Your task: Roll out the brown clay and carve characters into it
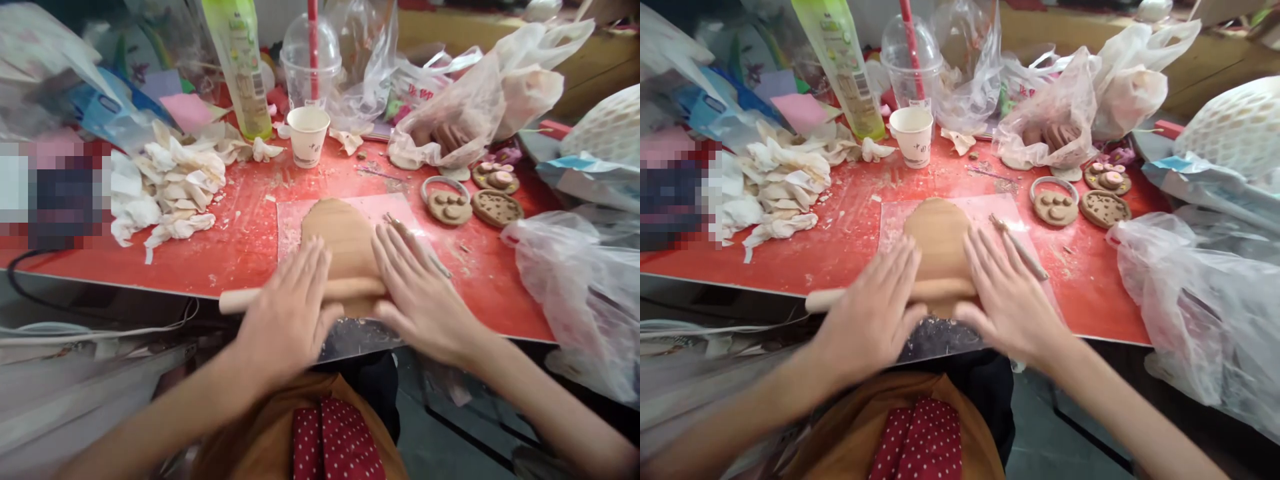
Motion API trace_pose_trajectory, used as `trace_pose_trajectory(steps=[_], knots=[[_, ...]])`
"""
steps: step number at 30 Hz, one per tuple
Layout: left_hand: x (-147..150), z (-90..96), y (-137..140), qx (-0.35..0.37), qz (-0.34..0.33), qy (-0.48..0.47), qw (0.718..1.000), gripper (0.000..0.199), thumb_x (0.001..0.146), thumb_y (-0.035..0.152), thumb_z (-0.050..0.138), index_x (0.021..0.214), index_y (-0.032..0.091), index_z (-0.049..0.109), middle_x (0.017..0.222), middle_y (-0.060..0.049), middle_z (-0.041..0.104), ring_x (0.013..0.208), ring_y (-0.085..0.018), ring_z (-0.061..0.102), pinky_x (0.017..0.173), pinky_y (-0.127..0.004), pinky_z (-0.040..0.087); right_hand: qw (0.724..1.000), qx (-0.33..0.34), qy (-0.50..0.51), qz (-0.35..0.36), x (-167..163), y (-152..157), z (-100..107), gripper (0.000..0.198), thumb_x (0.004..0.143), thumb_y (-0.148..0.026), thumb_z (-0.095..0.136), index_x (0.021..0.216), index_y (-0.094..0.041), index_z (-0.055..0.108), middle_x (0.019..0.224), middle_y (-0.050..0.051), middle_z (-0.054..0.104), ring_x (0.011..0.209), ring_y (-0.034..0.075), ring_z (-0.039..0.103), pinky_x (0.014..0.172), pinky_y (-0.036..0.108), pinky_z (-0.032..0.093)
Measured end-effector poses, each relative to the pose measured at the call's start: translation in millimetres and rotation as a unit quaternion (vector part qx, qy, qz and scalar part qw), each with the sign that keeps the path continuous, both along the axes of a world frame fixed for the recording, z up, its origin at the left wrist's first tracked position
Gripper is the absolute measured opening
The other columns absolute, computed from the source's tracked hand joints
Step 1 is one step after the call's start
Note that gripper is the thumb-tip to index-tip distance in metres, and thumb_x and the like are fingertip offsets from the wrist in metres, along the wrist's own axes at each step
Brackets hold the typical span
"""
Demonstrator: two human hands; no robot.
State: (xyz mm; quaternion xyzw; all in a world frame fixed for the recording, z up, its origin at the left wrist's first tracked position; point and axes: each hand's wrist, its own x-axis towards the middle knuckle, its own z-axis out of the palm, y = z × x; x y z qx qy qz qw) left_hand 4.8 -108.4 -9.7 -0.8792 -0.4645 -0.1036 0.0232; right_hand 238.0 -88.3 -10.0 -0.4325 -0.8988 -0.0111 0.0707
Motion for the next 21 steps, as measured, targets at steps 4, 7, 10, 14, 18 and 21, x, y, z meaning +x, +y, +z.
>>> trace_pose_trajectory(steps=[4, 7, 10, 14, 18, 21], knots=[[1.8, 0.0, -2.8, 0.002, -0.004, -0.002, 1.000, 0.065, 0.098, 0.042, 0.030, 0.147, -0.001, 0.026, 0.156, -0.020, 0.023, 0.147, -0.029, 0.020, 0.122, -0.043, 0.019, 1.000, 0.000, 0.013, 0.019, 5.4, -3.0, -2.6, 0.083, 0.095, -0.064, 0.006, 0.154, -0.006, 0.003, 0.160, 0.015, 0.006, 0.149, 0.022, 0.002, 0.122, 0.045, 0.015], [7.0, 3.9, 69.5, -0.029, 0.053, -0.016, 0.998, 0.064, 0.098, 0.037, 0.026, 0.145, -0.006, 0.025, 0.155, -0.024, 0.020, 0.148, -0.032, 0.016, 0.122, -0.048, 0.014, 0.999, -0.019, 0.023, -0.038, -8.9, 72.5, 0.5, 0.085, 0.093, -0.064, 0.000, 0.153, -0.004, 0.009, 0.160, 0.016, 0.004, 0.149, 0.026, 0.001, 0.121, 0.051, 0.010], [7.6, 5.7, 104.1, -0.038, 0.068, -0.025, 0.997, 0.063, 0.098, 0.034, 0.026, 0.147, -0.005, 0.020, 0.158, -0.023, 0.013, 0.149, -0.030, 0.009, 0.123, -0.048, 0.007, 0.994, 0.008, 0.034, -0.106, -19.4, 110.4, 4.5, 0.084, 0.095, -0.062, 0.004, 0.153, -0.002, 0.006, 0.160, 0.015, -0.002, 0.148, 0.027, -0.006, 0.121, 0.050, 0.004], [3.1, 1.8, 36.7, -0.006, -0.031, -0.005, 0.999, 0.069, 0.099, 0.046, 0.027, 0.147, -0.003, 0.024, 0.155, -0.022, 0.024, 0.147, -0.030, 0.019, 0.122, -0.044, 0.017, 0.999, 0.004, 0.015, -0.037, -6.6, 39.5, 0.9, 0.076, 0.097, -0.055, 0.007, 0.154, -0.006, 0.000, 0.160, 0.015, 0.005, 0.149, 0.025, 0.003, 0.121, 0.051, 0.012], [5.8, -1.3, 13.6, 0.046, -0.048, 0.004, 0.998, 0.059, 0.100, 0.039, 0.030, 0.145, 0.001, 0.031, 0.152, -0.018, 0.034, 0.143, -0.027, 0.031, 0.121, -0.045, 0.019, 1.000, 0.002, 0.011, -0.020, 2.3, 10.1, -6.9, 0.067, 0.100, -0.048, 0.014, 0.155, -0.012, 0.003, 0.160, 0.013, 0.011, 0.149, 0.024, 0.008, 0.120, 0.052, 0.017], [12.2, 3.7, 81.4, 0.010, 0.022, -0.010, 1.000, 0.060, 0.099, 0.035, 0.028, 0.145, -0.003, 0.028, 0.154, -0.020, 0.028, 0.146, -0.029, 0.023, 0.121, -0.052, 0.015, 0.995, -0.038, 0.010, -0.091, -13.2, 77.1, -3.1, 0.068, 0.100, -0.044, 0.011, 0.152, -0.001, 0.011, 0.159, 0.019, 0.009, 0.148, 0.028, 0.003, 0.119, 0.054, 0.016]])
